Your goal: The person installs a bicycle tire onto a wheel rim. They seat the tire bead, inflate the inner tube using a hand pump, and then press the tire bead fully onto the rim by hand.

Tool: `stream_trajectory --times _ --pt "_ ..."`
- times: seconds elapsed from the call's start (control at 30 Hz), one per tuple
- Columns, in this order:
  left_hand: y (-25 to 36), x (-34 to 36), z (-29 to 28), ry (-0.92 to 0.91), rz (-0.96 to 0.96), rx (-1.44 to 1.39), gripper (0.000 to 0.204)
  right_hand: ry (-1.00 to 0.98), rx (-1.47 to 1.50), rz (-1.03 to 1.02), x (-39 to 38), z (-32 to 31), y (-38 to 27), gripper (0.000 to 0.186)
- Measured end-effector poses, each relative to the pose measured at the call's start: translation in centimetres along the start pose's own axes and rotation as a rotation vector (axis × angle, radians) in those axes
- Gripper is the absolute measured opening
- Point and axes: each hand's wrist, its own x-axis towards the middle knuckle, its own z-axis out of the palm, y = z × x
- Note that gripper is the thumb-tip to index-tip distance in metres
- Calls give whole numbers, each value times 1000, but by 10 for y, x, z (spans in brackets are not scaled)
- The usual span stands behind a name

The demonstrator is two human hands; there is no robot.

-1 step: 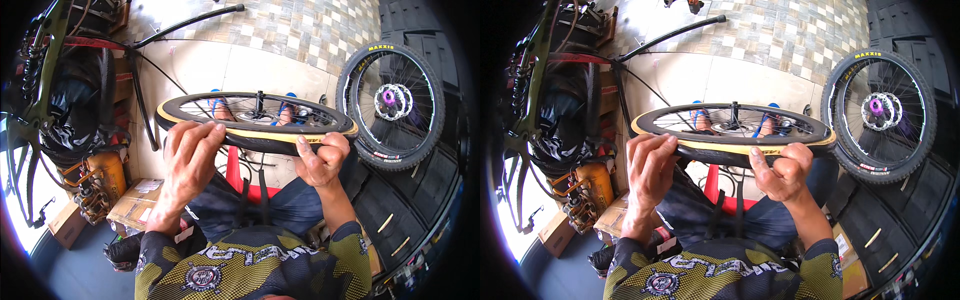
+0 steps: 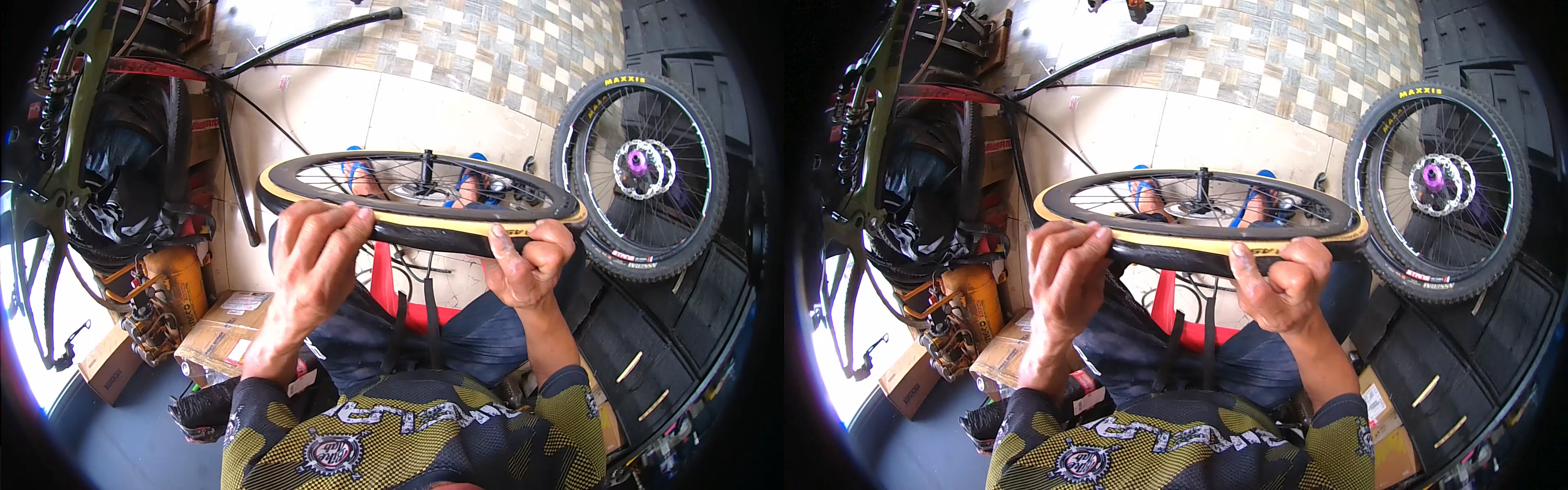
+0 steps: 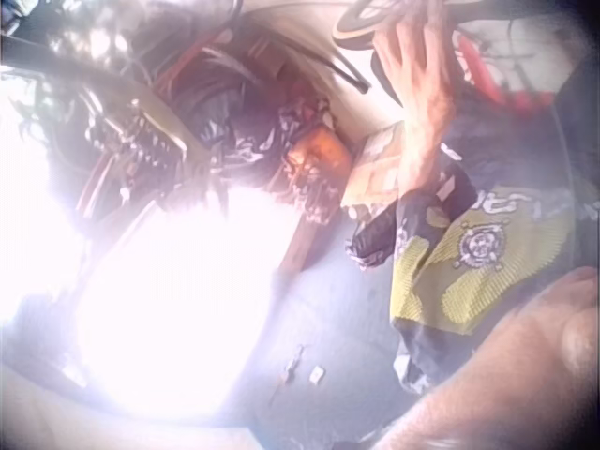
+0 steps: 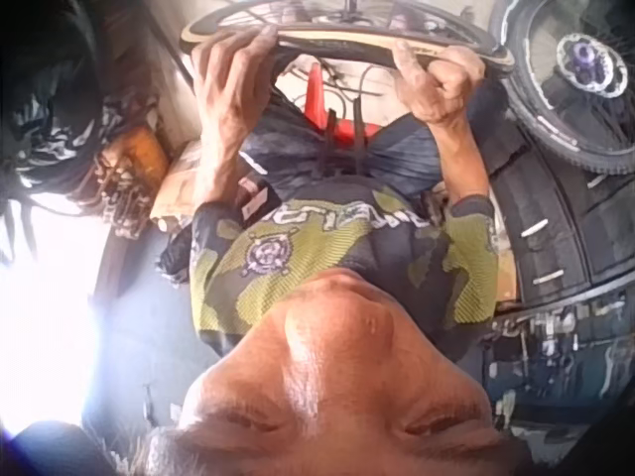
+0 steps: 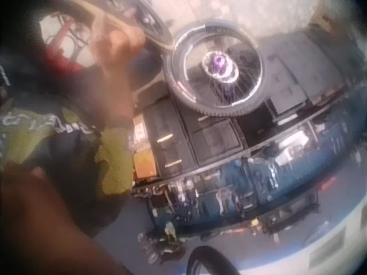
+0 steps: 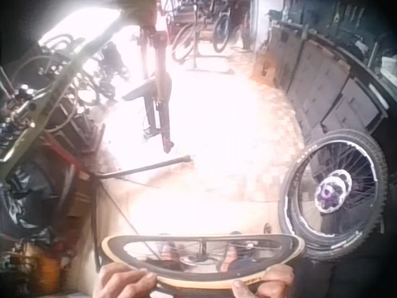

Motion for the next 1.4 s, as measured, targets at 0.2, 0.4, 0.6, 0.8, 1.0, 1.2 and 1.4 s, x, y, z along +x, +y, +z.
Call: stream_trajectory --times 0.2,0.4,0.6,0.8,1.0,1.2,1.4 --pt "-4 -15 19 109 41 -31 28 -56 -24 55 -16 -5 -5 42" --pt "-9 -20 23 148 59 -66 29 -58 -58 73 -21 -2 -8 40" --pt "-9 -23 30 199 18 -65 29 -99 -61 71 -12 -4 -9 40" --pt "-7 -24 34 236 -24 -65 31 -108 -62 86 -8 -3 -11 44" --pt "-7 -27 36 280 -52 -66 32 -86 -62 84 -6 1 -14 45" --pt "-8 -28 37 307 -44 -73 31 -42 -71 105 -13 5 -15 42" --pt "-3 -33 40 307 -22 -82 38 -57 -75 116 -13 -3 -17 44"
